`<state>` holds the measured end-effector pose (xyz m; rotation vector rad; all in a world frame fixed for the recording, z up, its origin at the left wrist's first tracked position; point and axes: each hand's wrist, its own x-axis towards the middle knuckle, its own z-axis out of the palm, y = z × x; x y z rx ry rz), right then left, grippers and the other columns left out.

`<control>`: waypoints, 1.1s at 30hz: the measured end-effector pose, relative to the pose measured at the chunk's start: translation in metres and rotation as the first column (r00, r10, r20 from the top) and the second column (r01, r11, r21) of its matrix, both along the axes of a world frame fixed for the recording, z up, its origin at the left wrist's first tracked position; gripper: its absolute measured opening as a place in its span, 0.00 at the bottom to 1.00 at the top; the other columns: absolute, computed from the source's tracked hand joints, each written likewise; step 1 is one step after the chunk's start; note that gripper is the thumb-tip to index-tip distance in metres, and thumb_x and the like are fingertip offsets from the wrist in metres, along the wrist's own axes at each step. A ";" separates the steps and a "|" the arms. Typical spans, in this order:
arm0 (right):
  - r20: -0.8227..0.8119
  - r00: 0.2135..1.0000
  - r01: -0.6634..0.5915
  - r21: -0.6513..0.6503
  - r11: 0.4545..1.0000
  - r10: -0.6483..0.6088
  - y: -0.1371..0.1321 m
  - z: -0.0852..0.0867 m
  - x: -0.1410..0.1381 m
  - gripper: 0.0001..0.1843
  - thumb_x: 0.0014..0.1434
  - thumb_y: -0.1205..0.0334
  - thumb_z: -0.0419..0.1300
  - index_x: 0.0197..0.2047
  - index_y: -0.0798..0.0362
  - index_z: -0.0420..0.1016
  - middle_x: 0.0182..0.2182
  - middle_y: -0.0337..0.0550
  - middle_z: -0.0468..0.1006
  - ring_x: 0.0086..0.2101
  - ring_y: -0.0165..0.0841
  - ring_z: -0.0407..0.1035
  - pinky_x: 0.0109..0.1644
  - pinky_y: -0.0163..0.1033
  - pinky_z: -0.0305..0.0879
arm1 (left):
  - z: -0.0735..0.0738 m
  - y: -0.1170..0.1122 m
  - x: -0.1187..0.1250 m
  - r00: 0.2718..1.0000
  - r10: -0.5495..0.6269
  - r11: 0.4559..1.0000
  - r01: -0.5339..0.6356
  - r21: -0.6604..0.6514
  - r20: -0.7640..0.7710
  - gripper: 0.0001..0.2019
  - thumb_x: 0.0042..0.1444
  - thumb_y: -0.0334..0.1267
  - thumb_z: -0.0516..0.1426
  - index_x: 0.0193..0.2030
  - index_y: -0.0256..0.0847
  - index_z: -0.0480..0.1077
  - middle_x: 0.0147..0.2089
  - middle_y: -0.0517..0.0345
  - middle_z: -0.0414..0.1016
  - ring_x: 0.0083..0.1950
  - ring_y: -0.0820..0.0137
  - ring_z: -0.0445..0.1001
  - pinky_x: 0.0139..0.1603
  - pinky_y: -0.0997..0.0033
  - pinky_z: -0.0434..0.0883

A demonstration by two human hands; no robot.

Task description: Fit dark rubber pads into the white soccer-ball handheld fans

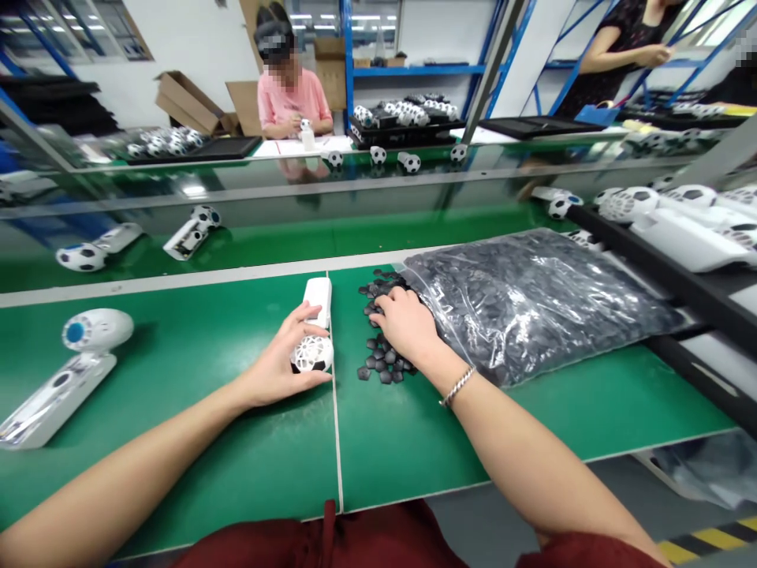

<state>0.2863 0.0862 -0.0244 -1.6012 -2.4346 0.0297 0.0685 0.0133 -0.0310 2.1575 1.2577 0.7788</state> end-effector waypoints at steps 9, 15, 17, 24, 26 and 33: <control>-0.122 0.985 -0.134 -0.100 0.986 0.121 -0.004 0.002 0.003 0.09 0.59 0.66 0.53 0.42 0.52 0.72 0.37 0.45 0.76 0.38 0.35 0.70 0.42 0.38 0.63 | 0.003 0.003 -0.012 0.979 0.197 0.975 -0.201 -0.098 -0.042 0.28 0.38 0.39 0.64 0.50 0.44 0.63 0.56 0.49 0.48 0.63 0.54 0.50 0.62 0.50 0.53; -0.460 0.874 -0.250 -0.154 0.956 0.155 -0.012 0.007 -0.004 0.04 0.56 0.66 0.57 0.36 0.53 0.71 0.27 0.37 0.75 0.27 0.29 0.69 0.35 0.35 0.65 | 0.013 0.006 -0.016 0.997 0.075 0.977 -0.076 -0.198 -0.012 0.27 0.41 0.32 0.59 0.52 0.44 0.62 0.54 0.51 0.53 0.60 0.59 0.57 0.62 0.53 0.55; -0.542 0.822 -0.318 -0.178 0.931 0.177 -0.014 0.007 -0.008 0.06 0.55 0.69 0.58 0.37 0.54 0.72 0.28 0.38 0.75 0.28 0.27 0.69 0.35 0.34 0.66 | 0.016 0.007 -0.018 1.000 0.007 0.979 -0.010 -0.204 -0.014 0.28 0.42 0.31 0.58 0.53 0.45 0.61 0.56 0.52 0.54 0.61 0.59 0.55 0.63 0.53 0.53; -0.544 0.705 -0.487 0.096 0.868 0.455 -0.021 0.003 -0.014 0.06 0.55 0.67 0.59 0.36 0.52 0.76 0.33 0.42 0.75 0.36 0.30 0.69 0.42 0.37 0.66 | 0.016 0.009 -0.024 0.997 -0.053 0.975 0.042 -0.219 -0.047 0.28 0.43 0.33 0.58 0.54 0.46 0.60 0.58 0.53 0.56 0.61 0.60 0.57 0.62 0.57 0.56; -0.587 0.677 -0.506 0.066 0.860 0.444 -0.024 0.003 -0.016 0.06 0.55 0.68 0.60 0.37 0.54 0.75 0.32 0.41 0.76 0.34 0.28 0.69 0.40 0.35 0.66 | 0.017 0.011 -0.024 0.997 -0.062 0.976 0.049 -0.214 -0.053 0.28 0.43 0.34 0.58 0.55 0.45 0.60 0.59 0.53 0.57 0.61 0.60 0.58 0.62 0.57 0.57; -0.607 0.579 -0.651 0.058 0.757 0.544 -0.029 0.003 -0.023 0.04 0.58 0.69 0.55 0.36 0.55 0.71 0.34 0.43 0.74 0.38 0.30 0.68 0.44 0.37 0.65 | 0.023 0.012 -0.027 0.993 -0.118 0.961 0.107 -0.257 -0.029 0.30 0.43 0.31 0.56 0.57 0.43 0.59 0.63 0.54 0.58 0.62 0.61 0.58 0.62 0.59 0.56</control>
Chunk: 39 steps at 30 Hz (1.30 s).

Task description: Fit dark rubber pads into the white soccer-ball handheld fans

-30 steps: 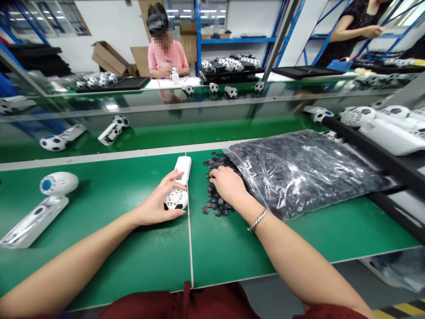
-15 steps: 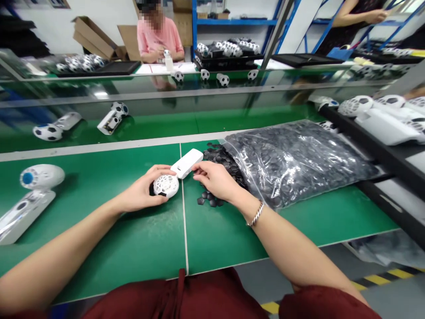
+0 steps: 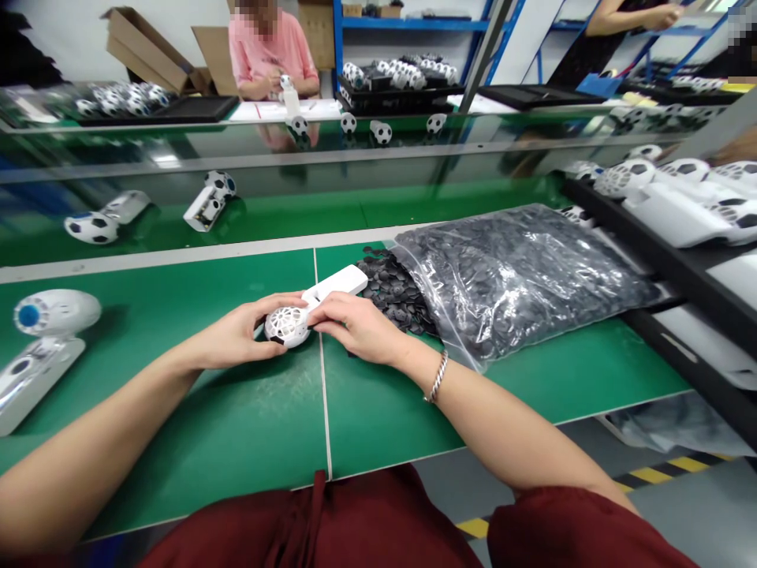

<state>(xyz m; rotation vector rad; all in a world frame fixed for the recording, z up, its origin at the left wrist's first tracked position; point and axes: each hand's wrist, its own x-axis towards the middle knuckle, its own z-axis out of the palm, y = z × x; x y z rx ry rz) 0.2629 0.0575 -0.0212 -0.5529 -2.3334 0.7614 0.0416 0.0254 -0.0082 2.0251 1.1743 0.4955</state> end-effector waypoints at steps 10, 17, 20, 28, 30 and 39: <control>0.138 0.990 0.019 0.046 0.999 -0.026 -0.004 0.000 0.000 0.11 0.62 0.66 0.49 0.45 0.53 0.69 0.39 0.46 0.71 0.41 0.32 0.66 0.45 0.40 0.65 | 0.000 -0.003 0.002 0.999 0.035 0.999 -0.035 0.003 -0.010 0.29 0.44 0.32 0.56 0.56 0.44 0.59 0.62 0.54 0.59 0.61 0.61 0.59 0.61 0.59 0.57; 0.025 0.995 0.095 -0.055 0.994 -0.094 -0.007 0.001 -0.002 0.03 0.56 0.66 0.56 0.33 0.55 0.70 0.31 0.41 0.73 0.32 0.28 0.66 0.38 0.34 0.64 | -0.006 -0.010 0.018 0.974 0.228 0.972 -0.227 0.061 -0.007 0.24 0.44 0.40 0.60 0.50 0.43 0.62 0.55 0.53 0.64 0.56 0.60 0.64 0.56 0.58 0.61; -0.002 0.994 0.110 -0.148 0.983 -0.111 -0.008 0.001 -0.005 0.01 0.55 0.67 0.57 0.32 0.55 0.70 0.29 0.39 0.73 0.29 0.26 0.66 0.35 0.32 0.63 | -0.009 -0.010 0.021 0.972 0.233 0.967 -0.233 0.099 0.011 0.23 0.45 0.41 0.60 0.49 0.43 0.62 0.53 0.54 0.65 0.54 0.61 0.64 0.55 0.59 0.61; 0.016 0.998 0.063 -0.188 0.980 -0.061 -0.002 -0.005 -0.013 0.03 0.55 0.68 0.58 0.31 0.55 0.71 0.29 0.39 0.73 0.31 0.27 0.66 0.38 0.34 0.62 | -0.011 -0.011 0.022 0.968 0.246 0.962 -0.250 0.107 0.048 0.21 0.47 0.43 0.60 0.48 0.43 0.63 0.51 0.54 0.66 0.53 0.63 0.66 0.54 0.60 0.62; 0.015 0.997 0.078 -0.181 0.980 -0.077 -0.001 -0.005 -0.014 0.03 0.55 0.68 0.57 0.31 0.55 0.72 0.29 0.39 0.73 0.31 0.27 0.66 0.38 0.34 0.63 | -0.012 -0.012 0.023 0.966 0.252 0.959 -0.257 0.116 0.054 0.19 0.48 0.42 0.58 0.48 0.43 0.63 0.49 0.54 0.67 0.51 0.63 0.66 0.54 0.60 0.63; -0.033 0.978 0.185 -0.324 0.928 -0.206 0.003 -0.016 -0.020 0.07 0.51 0.62 0.63 0.27 0.55 0.70 0.25 0.36 0.73 0.26 0.25 0.65 0.32 0.31 0.61 | -0.015 -0.013 0.029 0.954 0.292 0.939 -0.298 0.174 0.061 0.15 0.49 0.36 0.56 0.45 0.42 0.63 0.47 0.56 0.67 0.50 0.64 0.66 0.52 0.62 0.64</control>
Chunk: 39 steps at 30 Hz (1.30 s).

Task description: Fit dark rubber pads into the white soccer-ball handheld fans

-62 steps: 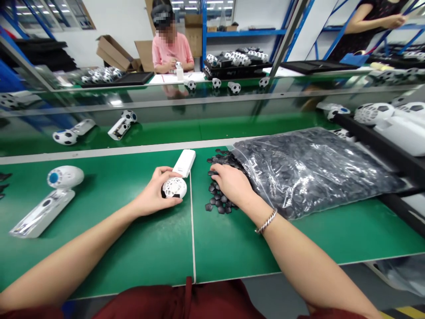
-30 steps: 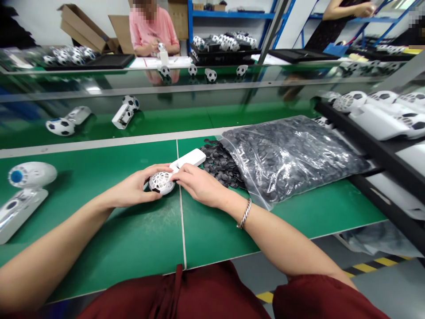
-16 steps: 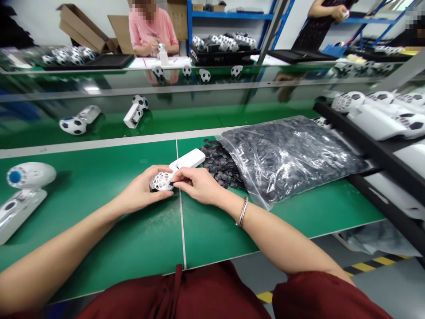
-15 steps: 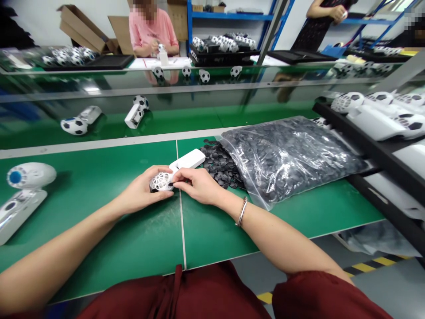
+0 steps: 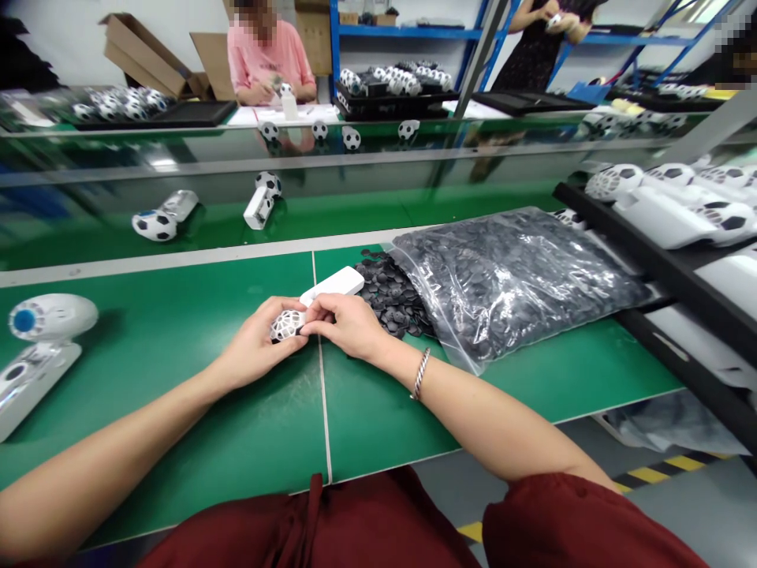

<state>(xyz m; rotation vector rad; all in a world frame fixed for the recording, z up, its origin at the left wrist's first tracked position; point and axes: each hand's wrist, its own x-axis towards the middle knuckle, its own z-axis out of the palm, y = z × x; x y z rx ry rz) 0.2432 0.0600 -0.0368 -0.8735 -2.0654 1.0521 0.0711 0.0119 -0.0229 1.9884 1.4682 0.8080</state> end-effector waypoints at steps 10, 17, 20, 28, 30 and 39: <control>-0.009 0.987 0.157 0.163 0.974 -0.158 0.005 0.019 0.015 0.10 0.52 0.56 0.62 0.31 0.54 0.68 0.26 0.37 0.70 0.24 0.25 0.62 0.28 0.32 0.62 | 0.012 0.054 0.009 1.000 -0.020 0.974 0.023 0.226 -0.018 0.17 0.44 0.32 0.58 0.43 0.43 0.66 0.47 0.55 0.69 0.51 0.64 0.68 0.53 0.62 0.65; 0.267 0.919 0.132 0.480 0.867 -0.288 0.020 0.006 0.037 0.08 0.57 0.59 0.57 0.40 0.52 0.69 0.39 0.46 0.73 0.42 0.37 0.67 0.46 0.42 0.65 | 0.030 0.188 0.011 0.976 0.189 0.940 -0.148 0.309 -0.110 0.27 0.45 0.36 0.60 0.53 0.32 0.61 0.55 0.40 0.63 0.58 0.54 0.62 0.58 0.54 0.60; 0.429 0.808 0.094 0.583 0.807 -0.404 0.024 -0.005 0.041 0.15 0.54 0.59 0.59 0.45 0.54 0.71 0.44 0.51 0.73 0.44 0.42 0.66 0.46 0.46 0.66 | 0.026 0.184 -0.003 0.955 0.256 0.927 -0.199 0.318 -0.148 0.31 0.45 0.41 0.61 0.56 0.31 0.58 0.57 0.38 0.62 0.60 0.52 0.60 0.58 0.54 0.60; 0.649 0.594 -0.087 0.640 0.764 -0.476 0.025 -0.009 0.051 0.12 0.58 0.62 0.54 0.42 0.52 0.76 0.37 0.49 0.77 0.36 0.41 0.71 0.36 0.44 0.67 | 0.028 0.032 -0.116 0.829 0.489 0.845 -0.373 0.383 -0.271 0.32 0.48 0.44 0.59 0.58 0.35 0.56 0.63 0.40 0.53 0.66 0.52 0.46 0.64 0.47 0.46; 0.669 0.575 -0.091 0.624 0.776 -0.470 0.024 -0.006 0.050 0.10 0.58 0.63 0.54 0.40 0.51 0.77 0.36 0.46 0.78 0.34 0.40 0.72 0.36 0.43 0.67 | 0.030 -0.001 -0.156 0.691 0.638 0.765 -0.514 0.388 -0.341 0.34 0.46 0.46 0.59 0.59 0.37 0.55 0.64 0.39 0.51 0.66 0.48 0.44 0.62 0.42 0.46; 0.663 0.631 -0.090 0.578 0.811 -0.403 0.025 0.005 0.044 0.11 0.59 0.63 0.53 0.36 0.50 0.78 0.38 0.42 0.77 0.38 0.38 0.70 0.40 0.41 0.65 | 0.020 -0.043 -0.215 0.597 0.681 0.662 -0.750 0.007 -0.424 0.39 0.43 0.49 0.60 0.60 0.37 0.52 0.53 0.42 0.67 0.52 0.53 0.68 0.50 0.57 0.66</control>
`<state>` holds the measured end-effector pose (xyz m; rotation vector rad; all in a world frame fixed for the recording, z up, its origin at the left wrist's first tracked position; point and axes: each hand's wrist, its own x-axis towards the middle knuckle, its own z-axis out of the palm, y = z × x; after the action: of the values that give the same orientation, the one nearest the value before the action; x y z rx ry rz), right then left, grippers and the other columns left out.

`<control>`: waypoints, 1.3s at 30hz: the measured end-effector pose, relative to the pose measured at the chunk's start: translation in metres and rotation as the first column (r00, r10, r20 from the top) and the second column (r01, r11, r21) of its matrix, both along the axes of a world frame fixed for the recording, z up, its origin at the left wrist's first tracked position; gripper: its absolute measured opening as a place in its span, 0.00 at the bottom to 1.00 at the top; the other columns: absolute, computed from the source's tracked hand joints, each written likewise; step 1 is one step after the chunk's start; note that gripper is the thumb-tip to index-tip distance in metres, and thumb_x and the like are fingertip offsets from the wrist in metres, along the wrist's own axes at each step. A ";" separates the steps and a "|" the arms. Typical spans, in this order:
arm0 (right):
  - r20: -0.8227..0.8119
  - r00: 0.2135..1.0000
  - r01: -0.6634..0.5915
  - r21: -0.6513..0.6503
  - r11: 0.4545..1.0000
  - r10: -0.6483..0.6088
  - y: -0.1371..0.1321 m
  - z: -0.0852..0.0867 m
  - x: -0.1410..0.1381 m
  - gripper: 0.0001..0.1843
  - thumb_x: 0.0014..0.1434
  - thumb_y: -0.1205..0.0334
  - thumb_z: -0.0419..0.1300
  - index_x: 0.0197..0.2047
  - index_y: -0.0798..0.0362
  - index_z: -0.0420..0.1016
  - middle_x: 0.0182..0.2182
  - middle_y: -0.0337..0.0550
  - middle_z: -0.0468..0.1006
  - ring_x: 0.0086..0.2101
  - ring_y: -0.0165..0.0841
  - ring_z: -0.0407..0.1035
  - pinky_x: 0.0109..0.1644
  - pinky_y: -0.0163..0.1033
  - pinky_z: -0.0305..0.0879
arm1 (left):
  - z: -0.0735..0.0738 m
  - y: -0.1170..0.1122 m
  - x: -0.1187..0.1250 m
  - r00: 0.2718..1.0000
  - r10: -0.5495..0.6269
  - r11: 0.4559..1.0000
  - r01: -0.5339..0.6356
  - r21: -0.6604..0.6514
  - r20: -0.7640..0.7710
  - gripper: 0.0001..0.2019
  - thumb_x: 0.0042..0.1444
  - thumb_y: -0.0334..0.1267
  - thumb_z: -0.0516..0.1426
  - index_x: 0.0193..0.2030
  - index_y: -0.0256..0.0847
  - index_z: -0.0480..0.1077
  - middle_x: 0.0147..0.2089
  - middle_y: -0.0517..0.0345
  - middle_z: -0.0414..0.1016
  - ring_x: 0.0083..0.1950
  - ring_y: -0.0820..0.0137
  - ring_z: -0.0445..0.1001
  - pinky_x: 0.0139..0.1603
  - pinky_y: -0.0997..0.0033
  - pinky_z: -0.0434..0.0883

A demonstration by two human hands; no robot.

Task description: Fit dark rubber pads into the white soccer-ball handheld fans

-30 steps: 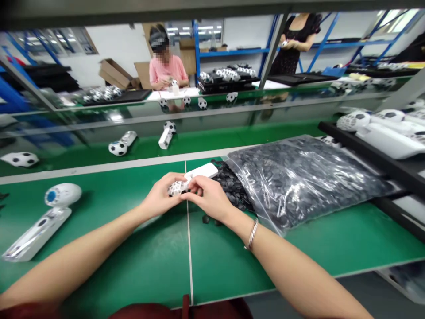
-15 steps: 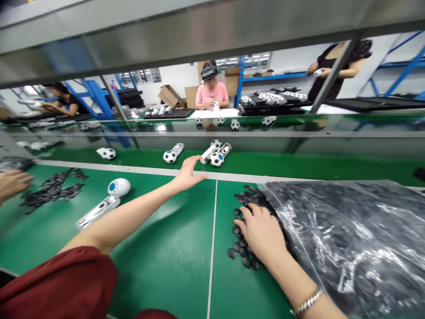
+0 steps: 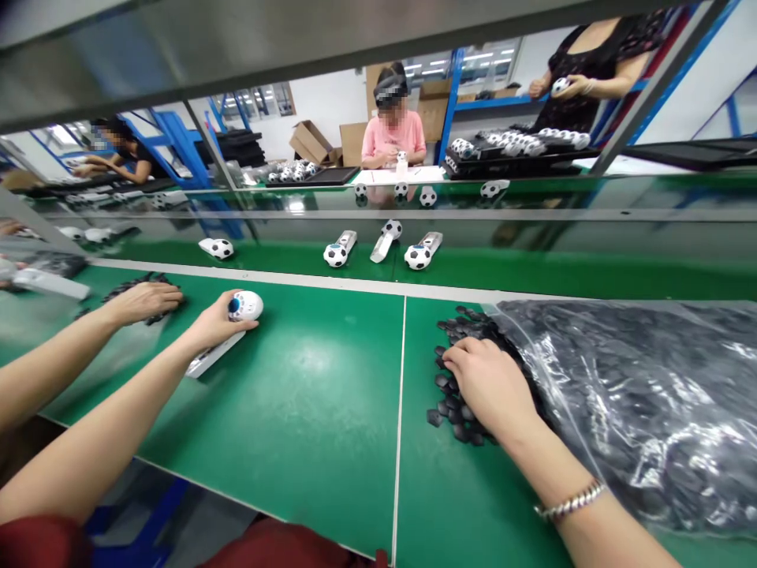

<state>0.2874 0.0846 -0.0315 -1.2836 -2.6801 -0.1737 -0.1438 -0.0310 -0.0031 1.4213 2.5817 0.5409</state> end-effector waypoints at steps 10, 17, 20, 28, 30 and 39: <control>-0.087 0.996 -0.036 -0.140 0.990 0.023 -0.007 0.007 -0.006 0.10 0.60 0.64 0.53 0.40 0.53 0.75 0.37 0.45 0.77 0.39 0.35 0.71 0.42 0.38 0.64 | 0.004 0.041 0.131 0.860 -0.511 0.860 0.510 0.034 0.011 0.41 0.38 0.48 0.63 0.60 0.40 0.55 0.58 0.48 0.62 0.57 0.56 0.63 0.54 0.61 0.63; -0.107 0.993 0.028 -0.225 0.974 -0.053 -0.009 0.014 -0.001 0.07 0.59 0.66 0.54 0.38 0.52 0.73 0.35 0.41 0.78 0.36 0.34 0.72 0.38 0.35 0.62 | 0.014 0.039 0.149 0.677 -0.638 0.617 0.735 -0.283 0.368 0.20 0.42 0.44 0.59 0.44 0.42 0.67 0.42 0.57 0.74 0.41 0.63 0.72 0.38 0.68 0.68; -0.110 0.993 0.025 -0.212 0.977 -0.049 -0.009 0.014 -0.001 0.08 0.59 0.65 0.53 0.38 0.51 0.73 0.35 0.42 0.77 0.37 0.34 0.71 0.38 0.35 0.62 | 0.023 0.038 0.152 0.764 -0.634 0.727 0.641 -0.247 0.118 0.16 0.46 0.40 0.54 0.44 0.40 0.65 0.42 0.54 0.73 0.41 0.61 0.71 0.36 0.66 0.67; -0.093 0.994 0.040 -0.218 0.975 -0.061 -0.008 0.012 -0.004 0.11 0.61 0.62 0.51 0.36 0.50 0.75 0.32 0.41 0.77 0.34 0.32 0.70 0.35 0.34 0.59 | 0.015 0.058 0.181 0.740 -0.672 0.738 0.668 -0.091 -0.019 0.30 0.43 0.46 0.58 0.54 0.38 0.60 0.48 0.48 0.65 0.49 0.58 0.68 0.48 0.62 0.67; -0.095 0.994 0.041 -0.208 0.977 -0.062 -0.008 0.012 -0.004 0.11 0.61 0.62 0.51 0.36 0.49 0.75 0.32 0.41 0.76 0.35 0.32 0.70 0.35 0.34 0.59 | 0.007 0.056 0.194 0.685 -0.726 0.671 0.725 -0.154 0.061 0.40 0.41 0.51 0.59 0.61 0.40 0.53 0.53 0.48 0.62 0.53 0.57 0.66 0.51 0.61 0.67; -0.077 0.995 0.045 -0.261 0.964 -0.067 -0.006 0.012 -0.001 0.09 0.58 0.65 0.55 0.38 0.50 0.76 0.37 0.42 0.73 0.35 0.32 0.70 0.35 0.33 0.60 | -0.008 0.046 0.220 0.679 -0.734 0.660 0.708 -0.250 -0.015 0.47 0.43 0.58 0.56 0.65 0.35 0.45 0.60 0.43 0.59 0.60 0.53 0.59 0.55 0.57 0.63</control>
<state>0.2863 0.0786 -0.0192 -1.4029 -2.6623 0.2284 0.0763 0.0148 -0.0111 2.2320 1.7850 0.0328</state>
